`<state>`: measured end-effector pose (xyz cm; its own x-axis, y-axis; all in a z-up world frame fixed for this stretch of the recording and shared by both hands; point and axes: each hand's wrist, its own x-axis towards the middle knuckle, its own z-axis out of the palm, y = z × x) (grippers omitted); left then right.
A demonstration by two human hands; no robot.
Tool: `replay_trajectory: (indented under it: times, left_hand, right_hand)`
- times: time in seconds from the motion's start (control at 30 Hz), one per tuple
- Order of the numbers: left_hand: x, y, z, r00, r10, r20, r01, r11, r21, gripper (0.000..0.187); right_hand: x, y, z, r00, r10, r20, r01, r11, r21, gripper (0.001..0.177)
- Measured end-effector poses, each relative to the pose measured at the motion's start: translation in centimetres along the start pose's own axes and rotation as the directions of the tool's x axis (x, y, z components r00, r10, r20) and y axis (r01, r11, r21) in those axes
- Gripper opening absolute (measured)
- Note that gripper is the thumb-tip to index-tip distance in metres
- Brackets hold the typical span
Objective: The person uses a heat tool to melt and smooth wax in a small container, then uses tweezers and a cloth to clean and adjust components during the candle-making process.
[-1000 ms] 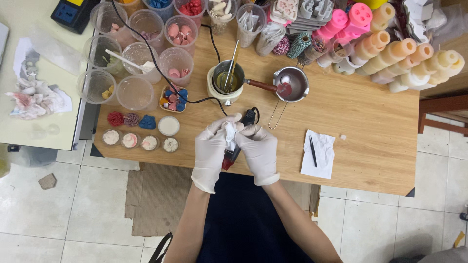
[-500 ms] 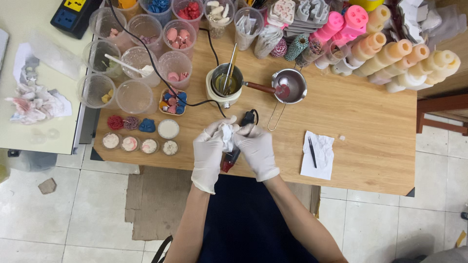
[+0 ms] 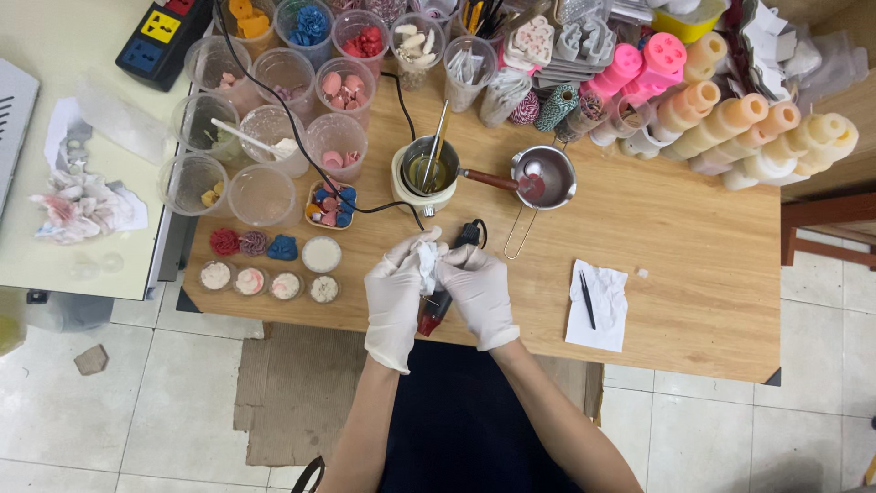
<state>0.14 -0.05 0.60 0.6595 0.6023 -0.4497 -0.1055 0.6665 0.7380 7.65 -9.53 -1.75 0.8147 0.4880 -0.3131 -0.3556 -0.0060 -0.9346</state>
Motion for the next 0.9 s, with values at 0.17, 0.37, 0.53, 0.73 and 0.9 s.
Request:
replay_trajectory:
  times: [0.17,0.37,0.53,0.73,0.9]
  left_hand:
    - [-0.1,0.0,0.3,0.997,0.066,-0.027,-0.066,0.998,0.009,0.026]
    - [-0.9,1.0,0.1,0.997,0.036,0.072,-0.032,0.998,-0.058,0.024]
    - [-1.0,1.0,-0.5,0.996,0.016,0.089,-0.013,0.999,-0.035,0.026]
    - [-1.3,1.1,-0.1,1.000,0.024,0.012,-0.023,0.997,-0.080,0.024]
    - [-1.0,1.3,0.1,0.999,-0.016,0.037,0.018,0.998,-0.060,0.025]
  right_hand:
    - [-1.9,-1.3,1.1,0.705,-0.695,0.137,0.596,0.478,-0.645,0.022]
    - [0.2,-0.8,0.5,0.948,0.283,0.149,-0.318,0.883,0.346,0.010]
    - [-1.1,-1.8,0.4,0.919,0.338,0.204,-0.378,0.901,0.212,0.008]
    - [-2.7,-1.1,1.6,0.621,-0.759,0.192,0.656,0.371,-0.657,0.023]
    - [-0.9,0.0,0.8,0.995,0.099,-0.002,-0.098,0.985,0.144,0.014]
